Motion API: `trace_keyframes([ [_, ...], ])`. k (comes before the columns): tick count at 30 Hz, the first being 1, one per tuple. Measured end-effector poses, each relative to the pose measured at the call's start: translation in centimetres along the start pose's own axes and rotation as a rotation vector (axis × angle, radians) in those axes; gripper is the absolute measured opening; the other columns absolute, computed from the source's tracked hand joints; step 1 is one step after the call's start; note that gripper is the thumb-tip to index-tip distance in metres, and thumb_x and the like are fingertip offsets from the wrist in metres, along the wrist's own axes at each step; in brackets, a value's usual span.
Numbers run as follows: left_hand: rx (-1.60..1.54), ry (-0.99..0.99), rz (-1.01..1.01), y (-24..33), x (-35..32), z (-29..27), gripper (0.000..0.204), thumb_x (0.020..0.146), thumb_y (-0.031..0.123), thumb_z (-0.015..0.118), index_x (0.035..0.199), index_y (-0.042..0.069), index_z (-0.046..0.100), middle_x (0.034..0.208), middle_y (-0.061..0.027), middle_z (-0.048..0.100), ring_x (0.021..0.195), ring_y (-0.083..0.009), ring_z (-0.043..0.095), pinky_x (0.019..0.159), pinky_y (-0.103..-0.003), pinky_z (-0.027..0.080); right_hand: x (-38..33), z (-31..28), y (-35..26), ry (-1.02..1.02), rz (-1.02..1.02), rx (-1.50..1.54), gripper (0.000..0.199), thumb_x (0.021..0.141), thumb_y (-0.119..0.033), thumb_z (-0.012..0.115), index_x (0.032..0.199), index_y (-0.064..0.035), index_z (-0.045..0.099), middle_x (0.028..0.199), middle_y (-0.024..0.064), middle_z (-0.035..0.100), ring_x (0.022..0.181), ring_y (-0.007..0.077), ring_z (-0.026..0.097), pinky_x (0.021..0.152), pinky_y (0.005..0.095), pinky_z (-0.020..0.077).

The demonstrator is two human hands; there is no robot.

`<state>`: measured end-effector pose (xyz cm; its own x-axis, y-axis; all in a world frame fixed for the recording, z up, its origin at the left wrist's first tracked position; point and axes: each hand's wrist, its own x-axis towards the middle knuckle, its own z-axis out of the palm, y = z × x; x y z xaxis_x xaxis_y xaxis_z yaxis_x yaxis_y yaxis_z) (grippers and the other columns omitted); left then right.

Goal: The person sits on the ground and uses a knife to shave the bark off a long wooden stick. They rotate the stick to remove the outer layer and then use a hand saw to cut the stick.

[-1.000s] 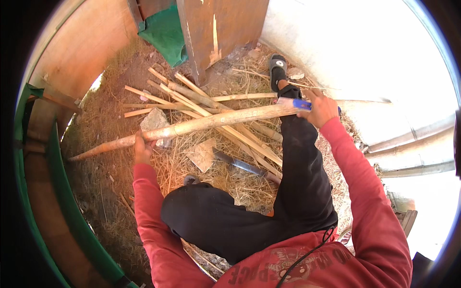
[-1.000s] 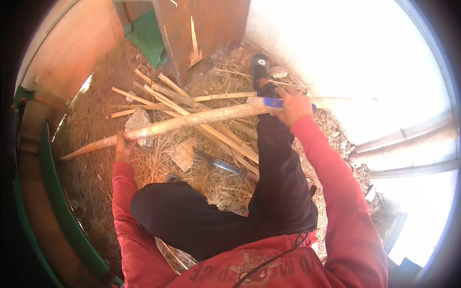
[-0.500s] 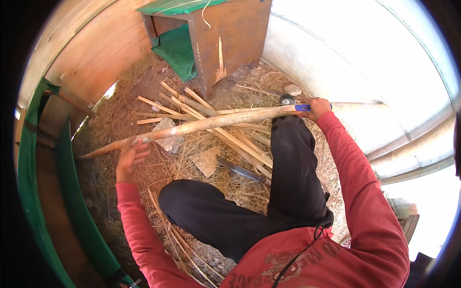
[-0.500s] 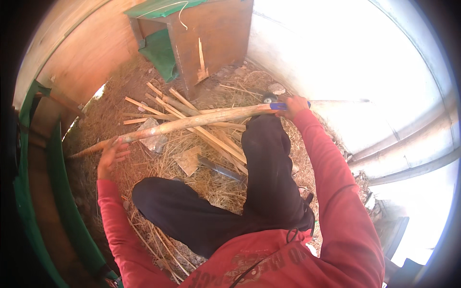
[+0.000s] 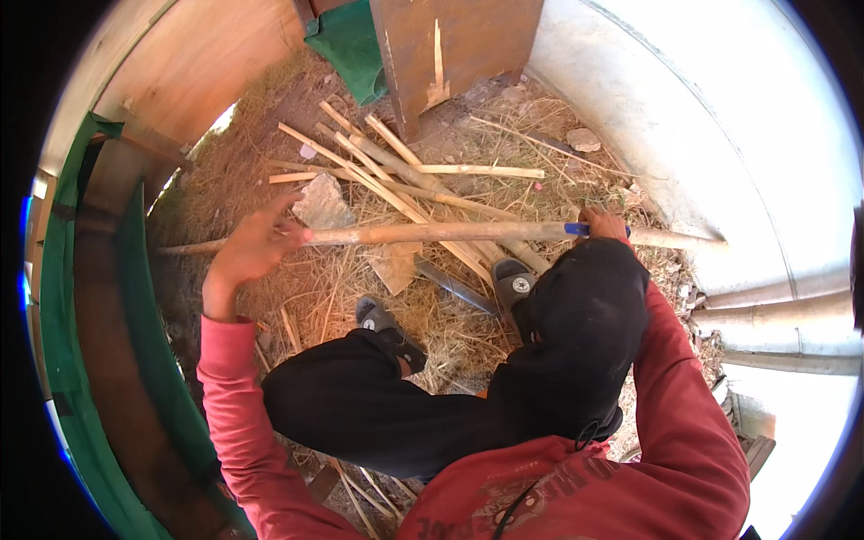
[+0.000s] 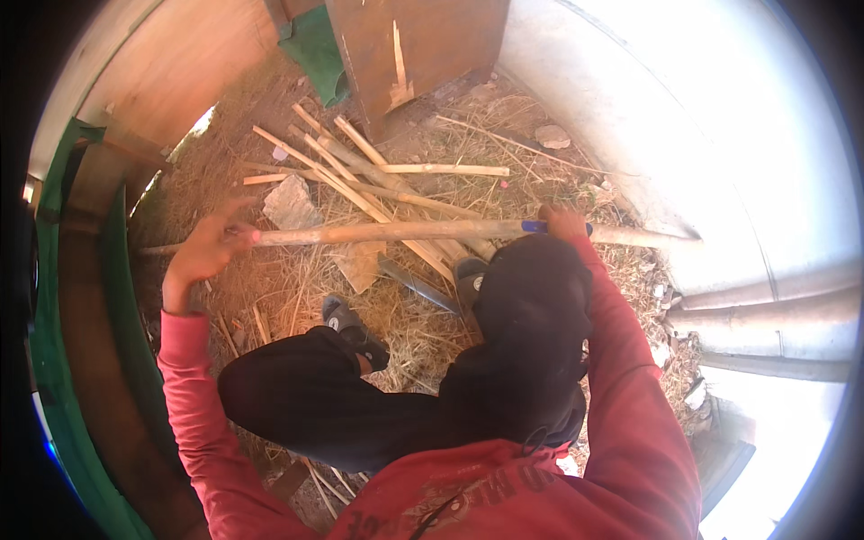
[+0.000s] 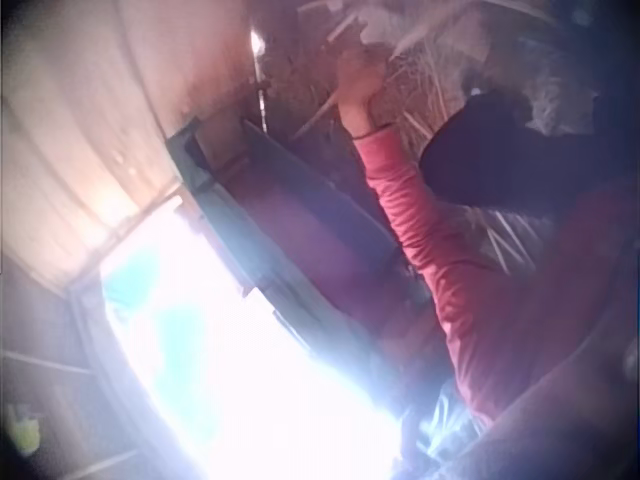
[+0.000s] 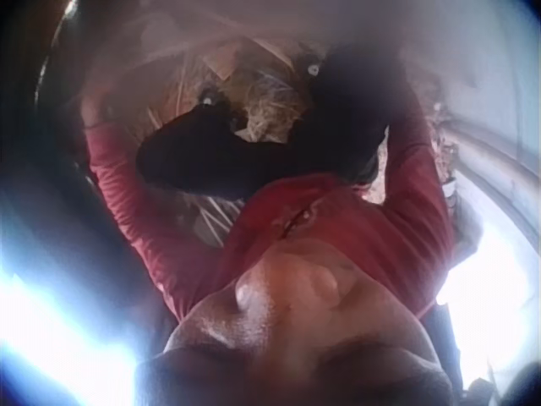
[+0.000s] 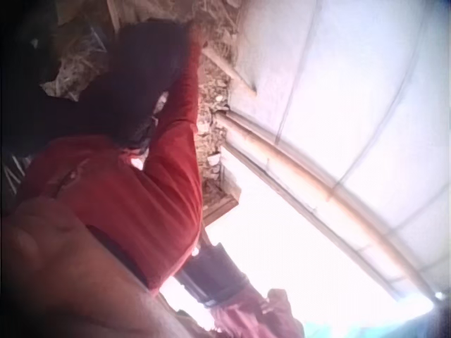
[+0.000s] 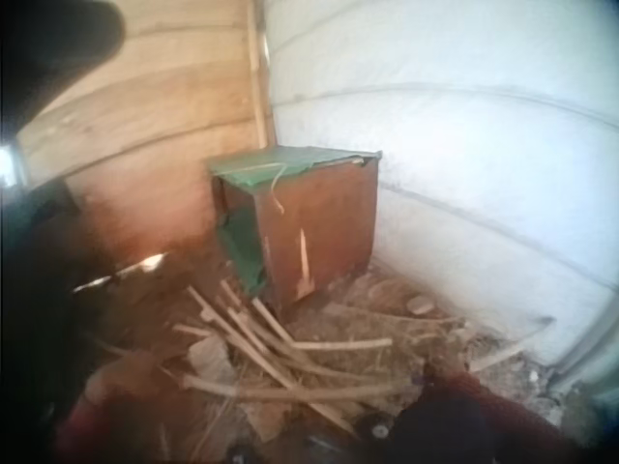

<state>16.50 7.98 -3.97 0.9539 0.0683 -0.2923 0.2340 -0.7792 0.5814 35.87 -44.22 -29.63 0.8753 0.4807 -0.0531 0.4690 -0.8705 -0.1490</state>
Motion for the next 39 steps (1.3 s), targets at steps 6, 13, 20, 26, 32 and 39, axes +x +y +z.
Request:
trace_keyframes([
  [6,-0.031,-0.202,-0.03,1.9,-0.2,5.0,0.064,0.088,0.03,0.067,0.141,0.008,0.039,0.098,-0.016,0.068,0.091,-0.0235,0.065,0.082,-0.037,0.049,-1.0,15.2,3.1,0.078,0.046,-0.066,0.025,0.089,-0.032,0.05,0.108,-0.0146,0.049,0.104,0.0095,0.06,0.08,0.039,0.066,0.064,0.051,0.0506],
  [13,0.073,-0.248,-0.22,0.0,-1.0,5.4,0.072,0.086,0.035,0.069,0.144,0.008,0.036,0.104,-0.0184,0.068,0.096,-0.028,0.066,0.085,-0.039,0.05,-0.9,9.8,-1.7,0.018,0.127,0.008,0.036,0.069,-0.017,0.071,0.1,-0.016,0.053,0.098,0.0039,0.06,0.074,0.032,0.067,0.063,0.0463,0.0523],
  [20,0.002,-0.189,-0.153,-1.7,1.0,7.3,0.074,0.081,0.027,0.073,0.143,0.008,0.037,0.111,-0.0219,0.063,0.103,-0.0355,0.062,0.09,-0.042,0.048,0.9,-5.5,-2.1,0.291,-0.193,-0.024,0.032,0.065,-0.021,0.078,0.091,-0.0152,0.06,0.08,0.0009,0.064,0.061,0.0159,0.063,0.05,0.0323,0.0515],
  [26,0.511,0.446,0.375,0.2,8.3,8.7,0.072,0.074,0.017,0.077,0.138,0.015,0.044,0.114,-0.0212,0.061,0.114,-0.0385,0.054,0.095,-0.045,0.045,1.8,-17.4,-5.6,0.5,-0.266,-0.06,0.041,0.054,-0.01,0.08,0.091,-0.0145,0.063,0.084,0.0002,0.064,0.068,0.0199,0.065,0.057,0.0323,0.0532],
  [32,0.506,0.243,0.181,-2.2,11.9,7.5,0.035,0.07,0.008,0.072,0.104,0.011,0.065,0.086,-0.0149,0.07,0.088,-0.0339,0.067,0.081,-0.045,0.052,0.1,-22.1,-8.7,0.647,-0.22,-0.063,0.04,0.054,-0.001,0.075,0.089,-0.0112,0.06,0.088,0.0012,0.063,0.07,0.0233,0.062,0.06,0.0317,0.05],
  [39,0.457,0.23,0.342,2.8,8.6,8.5,0.025,0.067,0.007,0.068,0.092,0.009,0.066,0.073,-0.0182,0.067,0.072,-0.0367,0.067,0.07,-0.046,0.053,-6.5,-25.1,-7.4,0.756,-0.111,-0.168,0.043,0.056,-0.002,0.076,0.095,-0.0128,0.063,0.094,0.001,0.065,0.074,0.0222,0.061,0.064,0.032,0.0505],
])
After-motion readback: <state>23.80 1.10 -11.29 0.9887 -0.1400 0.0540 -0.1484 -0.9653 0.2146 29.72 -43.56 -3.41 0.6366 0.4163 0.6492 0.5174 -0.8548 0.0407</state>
